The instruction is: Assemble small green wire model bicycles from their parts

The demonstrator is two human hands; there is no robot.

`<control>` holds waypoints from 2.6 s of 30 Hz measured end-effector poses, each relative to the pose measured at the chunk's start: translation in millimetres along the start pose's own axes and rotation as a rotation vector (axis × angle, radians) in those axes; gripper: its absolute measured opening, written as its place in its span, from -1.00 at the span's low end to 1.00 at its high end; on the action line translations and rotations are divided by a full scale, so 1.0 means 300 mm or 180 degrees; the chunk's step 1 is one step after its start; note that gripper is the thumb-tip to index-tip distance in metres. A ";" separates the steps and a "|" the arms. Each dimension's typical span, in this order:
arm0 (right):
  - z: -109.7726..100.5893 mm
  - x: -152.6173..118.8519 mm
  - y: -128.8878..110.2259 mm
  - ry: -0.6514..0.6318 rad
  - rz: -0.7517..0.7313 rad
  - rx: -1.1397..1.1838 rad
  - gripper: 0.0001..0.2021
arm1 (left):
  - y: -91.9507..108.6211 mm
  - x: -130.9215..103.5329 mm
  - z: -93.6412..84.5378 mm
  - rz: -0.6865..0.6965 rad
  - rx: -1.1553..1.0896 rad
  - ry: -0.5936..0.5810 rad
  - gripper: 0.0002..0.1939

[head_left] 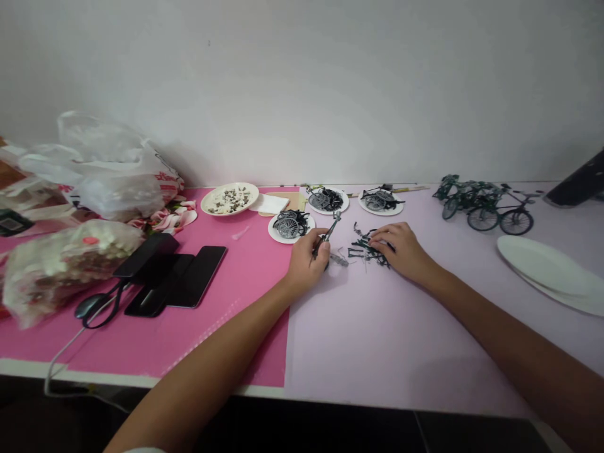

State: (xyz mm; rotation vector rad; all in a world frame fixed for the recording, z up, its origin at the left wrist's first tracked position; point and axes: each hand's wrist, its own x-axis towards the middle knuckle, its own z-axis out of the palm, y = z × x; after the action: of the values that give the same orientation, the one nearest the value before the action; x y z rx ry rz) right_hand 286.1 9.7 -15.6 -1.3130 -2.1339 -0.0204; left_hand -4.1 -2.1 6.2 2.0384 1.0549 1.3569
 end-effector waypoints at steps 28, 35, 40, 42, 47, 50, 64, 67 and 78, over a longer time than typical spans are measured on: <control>0.015 -0.001 -0.064 0.0019 0.0087 0.0209 -0.70 | 0.031 0.017 0.009 -0.0207 0.0375 -0.0224 -0.48; 0.017 0.000 -0.058 0.0019 -0.0025 0.0196 -0.69 | 0.020 0.010 0.021 -0.0113 0.0827 -0.0399 -0.32; 0.015 0.001 -0.060 0.0196 -0.0004 0.0250 -0.74 | -0.004 0.000 0.036 -0.0032 0.1278 -0.0542 -0.34; 0.010 0.002 -0.065 0.0351 -0.0025 0.0280 -0.77 | -0.011 0.000 0.040 -0.0059 0.1419 -0.0610 -0.38; -0.011 0.004 -0.088 0.0737 0.0016 0.0334 -0.78 | -0.025 0.003 0.043 -0.0092 0.1609 -0.0764 -0.42; -0.021 0.004 -0.110 0.0853 0.0029 0.0405 -0.79 | -0.026 0.007 0.040 0.0026 0.1561 -0.0725 -0.46; -0.033 -0.008 -0.296 0.0959 -0.0666 0.1144 -0.88 | -0.003 0.002 0.037 0.0849 0.0843 -0.0764 -0.70; -0.021 -0.014 -0.302 0.0961 -0.0680 0.1274 -0.89 | -0.007 0.003 0.037 0.1069 0.0788 -0.0805 -0.73; -0.018 -0.017 -0.292 0.0913 -0.0578 0.1109 -0.90 | 0.003 -0.001 0.034 0.1207 0.0619 -0.0669 -0.74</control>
State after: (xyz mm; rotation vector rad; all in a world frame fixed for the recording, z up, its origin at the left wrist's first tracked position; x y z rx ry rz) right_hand 219.4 -40.4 12.3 -0.8579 -1.8999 0.0802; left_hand 5.4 -2.6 2.6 2.5607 0.7588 1.2107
